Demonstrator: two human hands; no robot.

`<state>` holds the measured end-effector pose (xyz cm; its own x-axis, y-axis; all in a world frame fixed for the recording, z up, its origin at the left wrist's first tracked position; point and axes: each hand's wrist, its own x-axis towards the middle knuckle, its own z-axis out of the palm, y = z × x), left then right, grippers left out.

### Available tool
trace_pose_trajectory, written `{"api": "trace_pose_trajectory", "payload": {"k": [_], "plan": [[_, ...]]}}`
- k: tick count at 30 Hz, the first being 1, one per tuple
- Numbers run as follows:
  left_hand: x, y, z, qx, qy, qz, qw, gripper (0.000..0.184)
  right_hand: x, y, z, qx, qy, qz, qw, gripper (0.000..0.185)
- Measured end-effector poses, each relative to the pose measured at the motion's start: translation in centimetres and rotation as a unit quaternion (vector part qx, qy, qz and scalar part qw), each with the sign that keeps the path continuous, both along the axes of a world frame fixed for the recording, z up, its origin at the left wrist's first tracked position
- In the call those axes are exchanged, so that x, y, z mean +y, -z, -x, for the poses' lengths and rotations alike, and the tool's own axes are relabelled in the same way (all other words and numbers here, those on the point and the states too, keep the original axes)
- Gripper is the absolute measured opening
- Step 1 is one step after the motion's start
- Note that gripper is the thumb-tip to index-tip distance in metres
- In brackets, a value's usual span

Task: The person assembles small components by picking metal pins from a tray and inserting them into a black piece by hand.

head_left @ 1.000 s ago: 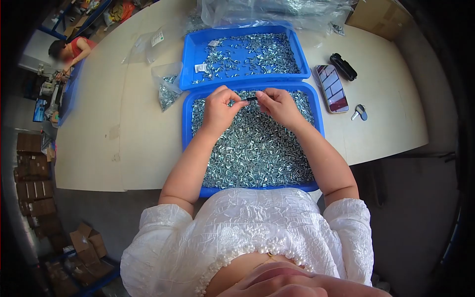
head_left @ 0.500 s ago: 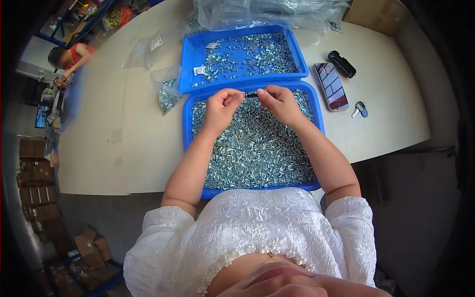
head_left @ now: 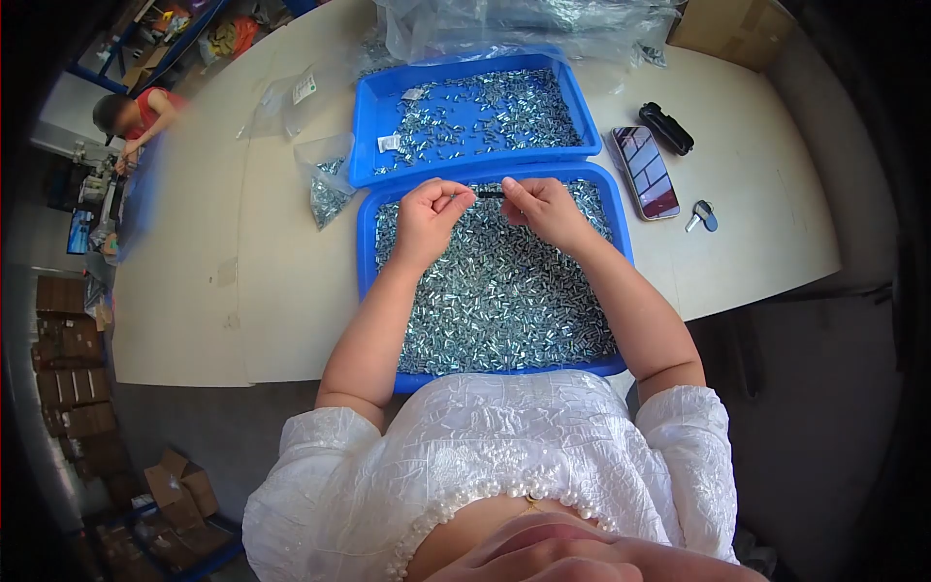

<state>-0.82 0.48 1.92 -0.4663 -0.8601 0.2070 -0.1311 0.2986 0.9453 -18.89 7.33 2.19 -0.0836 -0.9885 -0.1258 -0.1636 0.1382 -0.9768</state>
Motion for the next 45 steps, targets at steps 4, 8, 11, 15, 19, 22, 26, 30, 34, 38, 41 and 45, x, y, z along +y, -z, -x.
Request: {"api": "trace_pose_trajectory", "payload": {"k": [4,8,11,15,19,22,26,30,34,38,41,45], "plan": [[0.0,0.0,0.0,-0.031,-0.005,-0.016,0.999,0.008,-0.1,1.2,-0.7,0.013,0.026,0.163,0.986,0.014],[-0.1,0.6,0.1,-0.023,0.004,0.032,0.999,0.009,-0.2,1.5,-0.1,0.046,-0.002,0.092,0.995,0.022],[0.1,0.1,0.2,-0.043,0.017,0.035,0.998,0.010,0.0,0.6,-0.6,0.039,0.025,0.065,0.997,0.012],[0.2,0.5,0.2,-0.050,0.016,0.016,0.998,0.010,0.4,0.5,-0.6,0.135,-0.007,0.168,0.976,0.012],[0.2,0.5,0.2,-0.080,0.047,0.080,0.993,0.011,0.3,0.1,-0.2,0.195,-0.024,0.099,0.976,0.017],[0.4,0.2,0.3,-0.084,0.020,0.085,0.993,0.010,0.6,-1.0,-0.7,0.161,-0.039,0.087,0.982,0.018],[0.3,-0.2,-0.1,-0.100,0.030,0.178,0.978,0.010,0.4,0.4,-0.7,0.253,-0.059,0.207,0.943,0.015],[0.4,-0.6,-0.2,-0.117,0.040,0.215,0.969,0.012,0.5,0.1,-0.8,0.247,-0.059,0.174,0.951,0.016],[0.4,-0.6,-0.4,-0.130,0.051,0.254,0.957,0.013,0.2,0.5,-0.3,0.232,-0.062,0.172,0.955,0.017],[0.4,-0.5,-0.2,-0.147,0.038,0.245,0.958,0.012,0.1,0.7,-0.4,0.240,-0.058,0.205,0.947,0.013],[0.4,0.3,0.1,-0.107,0.038,0.185,0.976,0.012,0.0,0.7,-0.5,0.185,-0.019,0.199,0.962,0.013],[0.5,-0.3,-0.1,-0.133,0.032,0.035,0.990,0.017,-0.2,0.9,-0.5,0.182,-0.005,0.214,0.960,0.014]]}}
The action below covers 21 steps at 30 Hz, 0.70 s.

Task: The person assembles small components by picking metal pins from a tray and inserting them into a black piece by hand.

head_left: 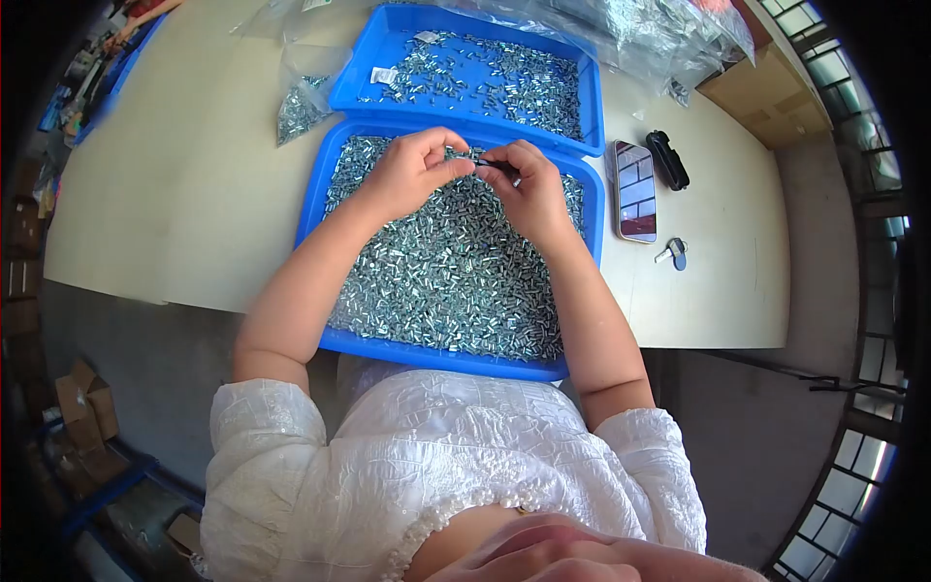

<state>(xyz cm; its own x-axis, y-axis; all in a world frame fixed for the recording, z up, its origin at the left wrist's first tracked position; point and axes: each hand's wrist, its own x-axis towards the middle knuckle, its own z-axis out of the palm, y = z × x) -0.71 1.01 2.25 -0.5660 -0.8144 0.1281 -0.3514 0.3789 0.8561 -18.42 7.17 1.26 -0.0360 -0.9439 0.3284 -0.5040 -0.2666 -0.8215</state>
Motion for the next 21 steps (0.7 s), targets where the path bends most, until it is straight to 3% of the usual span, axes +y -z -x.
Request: {"api": "trace_pose_trajectory", "payload": {"k": [3,7,9,10,12,19,21], "plan": [[0.1,0.2,0.1,0.065,0.005,0.100,0.993,0.019,0.0,0.0,0.0,-0.007,0.001,0.003,1.000,0.014],[0.2,-0.3,0.0,0.082,-0.001,0.028,0.996,0.017,0.1,-0.1,-0.2,-0.001,-0.001,0.010,1.000,0.014],[0.3,-1.0,-0.2,-0.017,-0.019,-0.024,0.999,0.014,0.2,-0.2,-0.2,0.011,-0.003,0.002,1.000,0.014],[0.3,-0.7,-0.2,-0.012,-0.022,-0.025,0.999,0.014,0.2,-0.3,-0.2,0.020,-0.002,-0.003,1.000,0.014],[0.2,-0.1,-0.2,0.046,0.017,0.079,0.996,0.013,0.1,-0.3,-0.2,0.028,-0.001,-0.008,1.000,0.014],[-0.1,0.7,-0.1,0.089,0.003,0.045,0.995,0.011,0.0,-0.3,-0.4,0.017,0.014,0.014,1.000,0.014],[0.2,-0.4,-0.5,0.034,0.036,0.097,0.994,0.016,0.2,-0.6,-0.6,0.040,0.013,0.006,0.999,0.013]]}}
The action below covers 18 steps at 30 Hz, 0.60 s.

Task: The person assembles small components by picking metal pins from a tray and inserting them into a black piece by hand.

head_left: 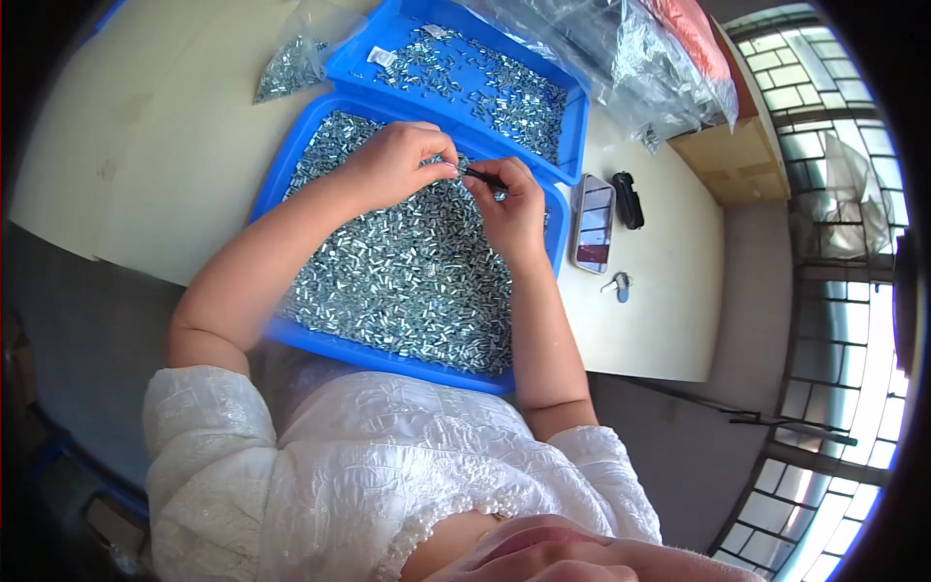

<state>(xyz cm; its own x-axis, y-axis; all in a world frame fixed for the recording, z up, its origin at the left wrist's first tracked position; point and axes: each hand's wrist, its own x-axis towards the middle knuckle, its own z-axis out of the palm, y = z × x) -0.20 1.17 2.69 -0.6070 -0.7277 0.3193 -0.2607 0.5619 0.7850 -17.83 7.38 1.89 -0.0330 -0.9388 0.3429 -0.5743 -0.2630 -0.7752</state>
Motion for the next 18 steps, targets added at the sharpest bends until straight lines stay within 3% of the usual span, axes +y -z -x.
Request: {"api": "trace_pose_trajectory", "payload": {"k": [5,7,10,12,16,18], "plan": [[-0.2,0.4,-0.1,-0.003,-0.009,0.020,1.000,0.014,-0.1,0.6,-0.1,-0.028,-0.004,-0.032,0.999,0.014],[-0.2,0.7,0.0,0.015,-0.018,0.077,0.997,0.015,-0.1,1.0,0.0,-0.055,-0.006,-0.054,0.997,0.014],[-0.1,0.8,-0.1,-0.016,-0.024,0.081,0.996,0.015,-0.1,1.2,0.3,-0.018,-0.007,-0.148,0.989,0.013],[-0.1,0.9,0.1,-0.010,-0.017,0.077,0.997,0.014,-0.1,1.0,0.1,0.010,-0.010,-0.008,1.000,0.013],[-0.1,1.0,0.1,0.009,-0.027,0.079,0.996,0.012,-0.1,1.0,-0.4,-0.034,0.001,0.004,0.999,0.012],[-0.1,0.9,-0.1,-0.004,-0.031,0.075,0.997,0.012,-0.2,1.3,-0.2,-0.011,-0.001,-0.103,0.995,0.013]]}}
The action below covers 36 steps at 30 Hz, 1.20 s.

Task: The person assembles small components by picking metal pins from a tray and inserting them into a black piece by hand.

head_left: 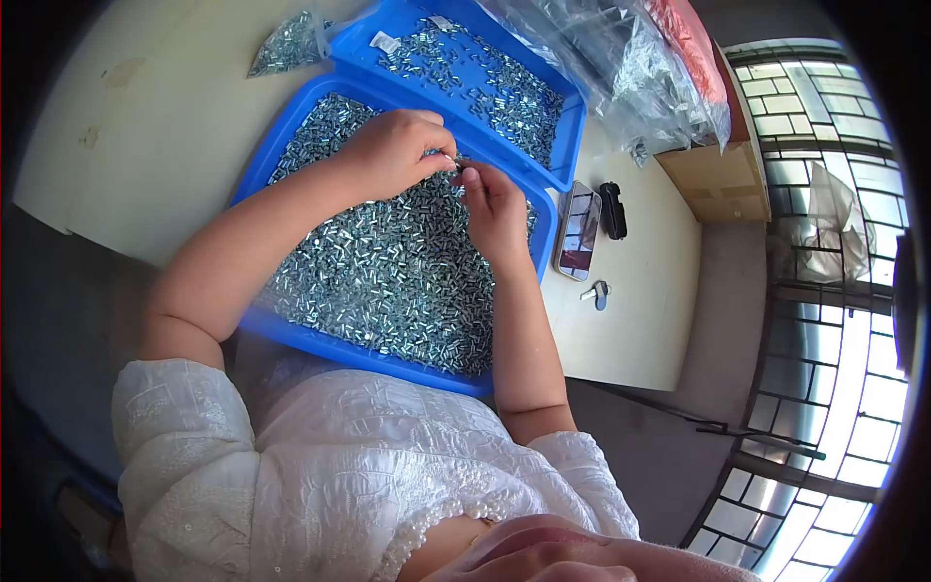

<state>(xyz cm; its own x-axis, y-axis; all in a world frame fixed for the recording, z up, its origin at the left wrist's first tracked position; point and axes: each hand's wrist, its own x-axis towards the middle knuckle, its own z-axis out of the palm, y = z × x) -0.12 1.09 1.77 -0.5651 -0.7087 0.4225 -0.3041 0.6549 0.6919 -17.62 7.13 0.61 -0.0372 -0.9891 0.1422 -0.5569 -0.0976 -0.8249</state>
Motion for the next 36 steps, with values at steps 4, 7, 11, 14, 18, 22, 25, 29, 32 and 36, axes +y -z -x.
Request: {"api": "trace_pose_trajectory", "payload": {"k": [4,7,11,14,18,22,25,29,32,36], "plan": [[-0.2,0.7,0.1,-0.011,0.002,0.022,1.000,0.010,0.1,-0.4,0.1,0.040,0.010,0.003,0.999,0.013],[-0.1,0.9,0.2,-0.023,-0.001,0.019,1.000,0.010,-0.1,0.3,0.4,0.021,-0.006,0.087,0.996,0.015],[-0.3,0.9,0.1,-0.006,-0.004,0.023,1.000,0.010,-0.2,1.0,0.7,0.045,-0.032,0.060,0.997,0.017],[-0.4,1.1,0.1,-0.005,-0.009,0.034,0.999,0.011,0.0,0.5,0.5,0.079,-0.020,0.029,0.996,0.014],[-0.1,0.8,0.1,-0.026,-0.006,0.021,0.999,0.012,0.1,0.0,0.1,0.049,0.002,0.094,0.994,0.013],[0.1,0.7,0.2,-0.022,-0.006,0.011,1.000,0.013,0.4,-0.8,0.3,0.174,0.042,0.158,0.971,0.013],[-0.4,1.0,0.3,0.075,-0.001,-0.019,0.997,0.012,0.1,-0.3,1.0,-0.010,0.069,0.135,0.988,0.010],[-0.9,0.5,0.3,0.129,0.005,-0.240,0.962,0.013,0.1,-0.5,0.6,-0.295,0.059,0.129,0.945,0.012],[-1.1,0.6,0.3,0.115,0.013,-0.240,0.964,0.012,0.2,-0.1,0.6,-0.358,0.029,0.129,0.924,0.013],[-0.9,0.6,0.5,0.157,0.031,-0.267,0.950,0.011,0.3,-0.3,0.5,-0.361,0.014,0.116,0.925,0.014]]}}
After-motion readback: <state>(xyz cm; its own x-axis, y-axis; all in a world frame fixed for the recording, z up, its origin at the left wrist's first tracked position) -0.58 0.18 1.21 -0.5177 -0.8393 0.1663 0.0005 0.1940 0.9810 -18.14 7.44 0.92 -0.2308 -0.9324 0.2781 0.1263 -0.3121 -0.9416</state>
